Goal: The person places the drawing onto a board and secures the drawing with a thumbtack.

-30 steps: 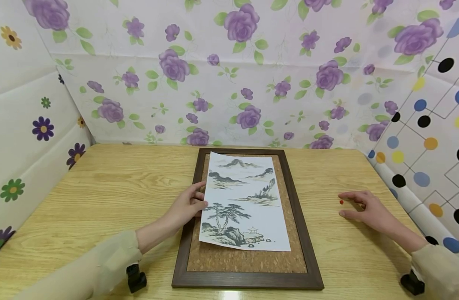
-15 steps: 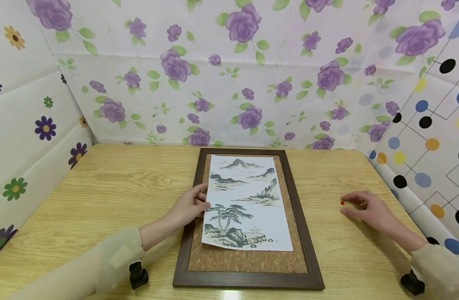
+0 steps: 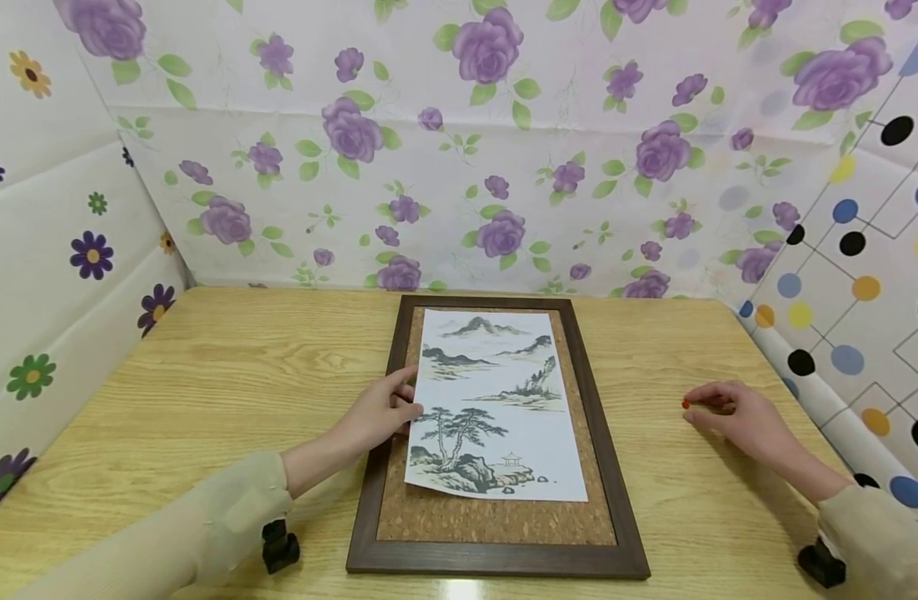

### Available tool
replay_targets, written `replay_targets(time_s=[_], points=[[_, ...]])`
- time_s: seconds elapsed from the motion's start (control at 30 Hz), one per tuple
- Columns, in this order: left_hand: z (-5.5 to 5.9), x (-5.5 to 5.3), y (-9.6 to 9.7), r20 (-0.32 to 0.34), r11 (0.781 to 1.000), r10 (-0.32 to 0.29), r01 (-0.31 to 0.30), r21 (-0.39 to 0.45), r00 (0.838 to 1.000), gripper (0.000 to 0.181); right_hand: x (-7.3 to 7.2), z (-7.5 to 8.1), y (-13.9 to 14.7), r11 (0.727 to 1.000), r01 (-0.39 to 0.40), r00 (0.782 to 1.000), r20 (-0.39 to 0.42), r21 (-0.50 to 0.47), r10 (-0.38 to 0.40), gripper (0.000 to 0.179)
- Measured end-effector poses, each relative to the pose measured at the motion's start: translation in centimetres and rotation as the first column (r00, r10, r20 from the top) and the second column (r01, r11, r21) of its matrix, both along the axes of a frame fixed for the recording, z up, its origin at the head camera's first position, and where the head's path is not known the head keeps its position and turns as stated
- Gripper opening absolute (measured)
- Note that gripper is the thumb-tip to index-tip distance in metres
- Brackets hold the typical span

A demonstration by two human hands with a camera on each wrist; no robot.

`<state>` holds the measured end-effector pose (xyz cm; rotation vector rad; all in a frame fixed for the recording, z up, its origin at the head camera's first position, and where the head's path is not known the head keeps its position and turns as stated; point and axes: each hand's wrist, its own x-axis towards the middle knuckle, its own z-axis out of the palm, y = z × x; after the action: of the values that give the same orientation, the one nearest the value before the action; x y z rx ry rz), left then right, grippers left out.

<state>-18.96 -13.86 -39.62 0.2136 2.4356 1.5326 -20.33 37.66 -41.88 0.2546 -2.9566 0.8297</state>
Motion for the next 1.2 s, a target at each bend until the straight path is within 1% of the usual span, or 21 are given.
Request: replay_targets(time_s=[0.33,0.63,1.0,1.2], points=[[0.11,-0.12,0.08,-0.006,1.000,-0.002,0.002,-0.002,1.000,0.065,-0.08,0.28,-0.35,1.000,0.020,1.000,0.011,-0.024,-0.020,0.026],[0.19,-0.01,0.11,-0.022,1.000,-0.016,0.015,-0.024,1.000,0.064,-0.19,0.10,-0.37,0.999,0.037,0.999,0.007,-0.011,-0.037,0.023],[0.31,0.05,0.08,-0.021,0.999,-0.028,0.027,-0.022,0.999,0.065,-0.24,0.02,-0.34,0.999,0.035,0.999,-0.002,0.001,-0.035,0.022],[0.35,0.01,0.05,-0.018,0.999,-0.029,0.029,-0.027,0.999,0.065,-0.19,0.23,-0.49,0.999,0.033,0.999,0.002,-0.003,-0.033,0.021]])
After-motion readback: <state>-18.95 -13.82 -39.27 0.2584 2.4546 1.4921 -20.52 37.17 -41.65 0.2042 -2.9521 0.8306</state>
